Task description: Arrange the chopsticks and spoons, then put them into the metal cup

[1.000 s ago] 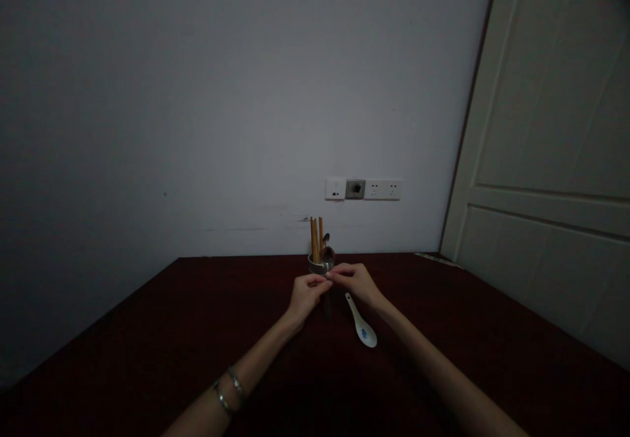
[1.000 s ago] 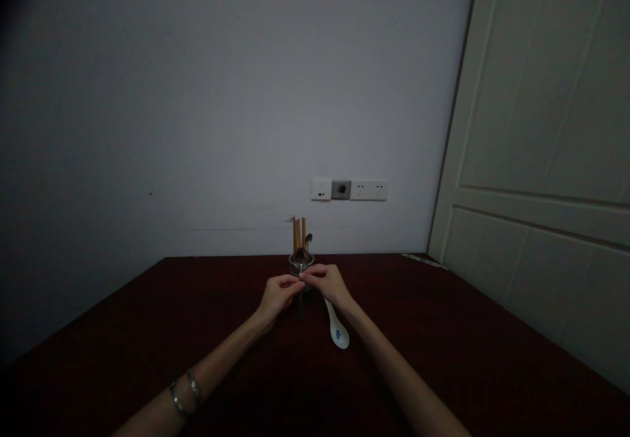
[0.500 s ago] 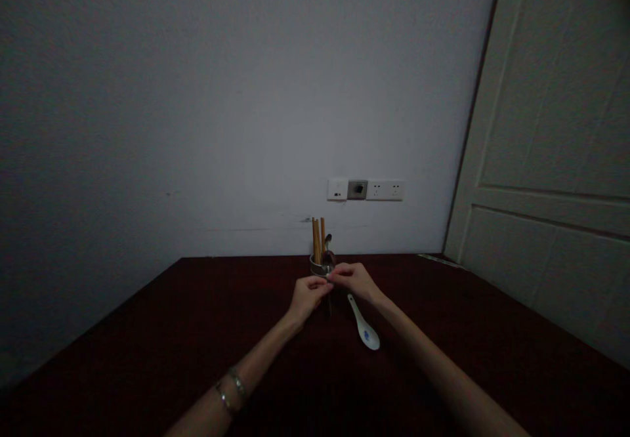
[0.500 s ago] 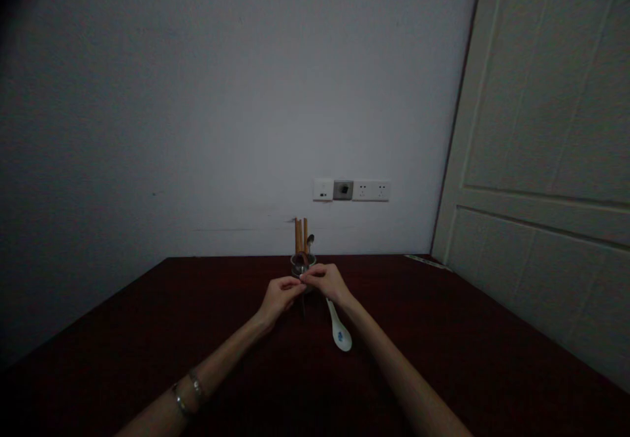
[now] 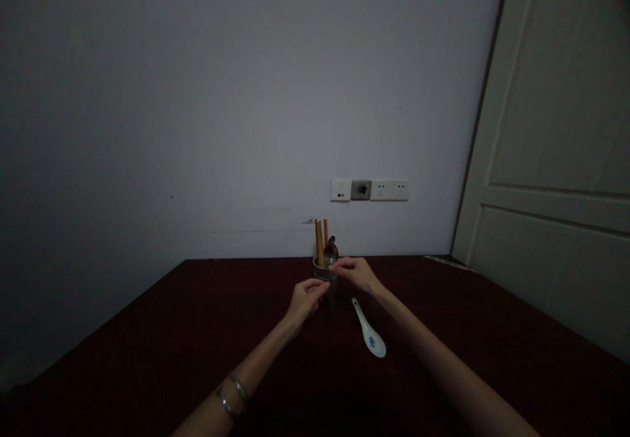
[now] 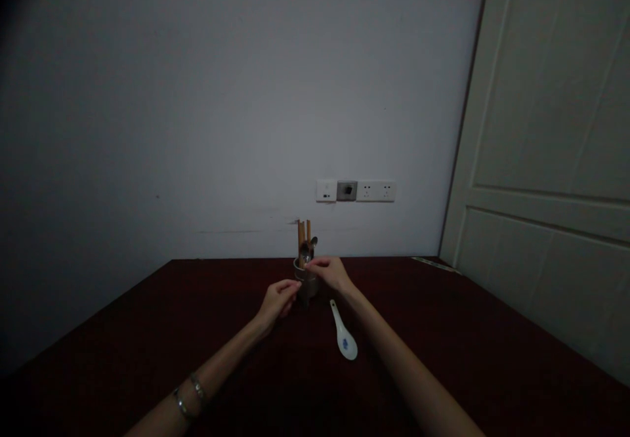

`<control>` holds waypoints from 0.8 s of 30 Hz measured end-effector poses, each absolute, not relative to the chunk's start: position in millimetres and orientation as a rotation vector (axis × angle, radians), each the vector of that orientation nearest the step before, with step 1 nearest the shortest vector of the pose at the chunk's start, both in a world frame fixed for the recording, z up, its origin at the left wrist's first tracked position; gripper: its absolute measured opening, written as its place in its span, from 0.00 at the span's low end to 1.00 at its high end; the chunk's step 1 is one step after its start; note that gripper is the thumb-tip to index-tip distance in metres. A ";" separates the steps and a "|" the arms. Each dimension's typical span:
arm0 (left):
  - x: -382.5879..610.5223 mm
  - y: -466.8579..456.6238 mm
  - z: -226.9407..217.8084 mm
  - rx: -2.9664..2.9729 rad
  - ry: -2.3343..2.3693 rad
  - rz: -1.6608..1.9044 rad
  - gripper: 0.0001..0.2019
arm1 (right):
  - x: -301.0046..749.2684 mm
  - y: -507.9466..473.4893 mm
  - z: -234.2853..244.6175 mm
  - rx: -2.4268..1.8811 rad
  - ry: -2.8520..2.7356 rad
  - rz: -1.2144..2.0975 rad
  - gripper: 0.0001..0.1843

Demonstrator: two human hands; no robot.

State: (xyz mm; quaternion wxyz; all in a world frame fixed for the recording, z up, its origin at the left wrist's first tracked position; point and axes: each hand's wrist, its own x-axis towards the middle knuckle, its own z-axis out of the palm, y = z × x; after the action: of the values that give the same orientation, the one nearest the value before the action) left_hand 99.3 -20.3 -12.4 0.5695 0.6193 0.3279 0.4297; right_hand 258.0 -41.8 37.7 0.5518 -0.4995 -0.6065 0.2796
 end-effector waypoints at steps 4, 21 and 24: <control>90.2 -4.9 -23.6 1.335 0.760 1.056 0.21 | 265.0 -20.7 59.6 -1.204 -1.290 0.705 0.15; 79.7 24.4 -56.3 0.964 0.796 1.019 0.17 | 281.6 59.3 30.2 -1.371 -1.244 0.511 0.10; 80.7 24.5 -58.7 1.007 0.787 1.012 0.17 | 281.3 63.2 17.2 -1.398 -1.275 0.516 0.09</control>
State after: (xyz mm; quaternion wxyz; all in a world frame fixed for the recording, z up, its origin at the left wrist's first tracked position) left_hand 80.7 24.5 -58.7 0.6859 0.4496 0.3514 0.4517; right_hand 281.3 63.2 17.2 0.5565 -0.5921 -0.5402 0.2188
